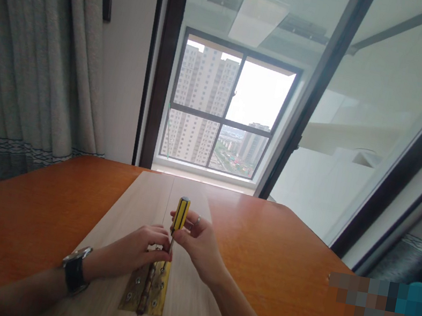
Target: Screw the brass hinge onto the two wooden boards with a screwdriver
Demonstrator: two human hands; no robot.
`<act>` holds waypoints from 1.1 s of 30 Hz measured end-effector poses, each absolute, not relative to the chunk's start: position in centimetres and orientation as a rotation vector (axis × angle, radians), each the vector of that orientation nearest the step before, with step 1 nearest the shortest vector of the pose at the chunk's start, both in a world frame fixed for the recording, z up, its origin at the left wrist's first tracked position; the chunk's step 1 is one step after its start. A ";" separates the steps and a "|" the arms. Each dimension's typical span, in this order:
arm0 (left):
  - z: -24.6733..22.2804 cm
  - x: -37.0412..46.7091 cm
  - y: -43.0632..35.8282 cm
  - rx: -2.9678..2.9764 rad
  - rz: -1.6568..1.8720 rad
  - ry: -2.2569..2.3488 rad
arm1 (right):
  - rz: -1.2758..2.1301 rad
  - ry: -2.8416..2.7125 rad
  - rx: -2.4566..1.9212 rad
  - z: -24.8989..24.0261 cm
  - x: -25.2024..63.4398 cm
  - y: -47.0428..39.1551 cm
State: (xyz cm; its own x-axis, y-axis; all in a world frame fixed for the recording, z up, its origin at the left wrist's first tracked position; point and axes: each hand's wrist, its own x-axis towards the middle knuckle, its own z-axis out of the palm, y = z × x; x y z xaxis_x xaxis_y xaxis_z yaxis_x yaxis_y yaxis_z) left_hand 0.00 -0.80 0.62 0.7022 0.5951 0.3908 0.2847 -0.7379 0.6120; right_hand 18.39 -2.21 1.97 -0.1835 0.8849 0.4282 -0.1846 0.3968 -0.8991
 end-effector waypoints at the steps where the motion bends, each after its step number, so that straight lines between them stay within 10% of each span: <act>1: 0.6 0.0 -0.8 2.395 0.800 0.678 | 1.093 -1.424 -0.689 2.0 18.3 -2.2; 33: -0.2 0.1 -0.3 2.670 0.822 0.536 | 1.207 -1.499 -0.727 1.4 18.0 -2.6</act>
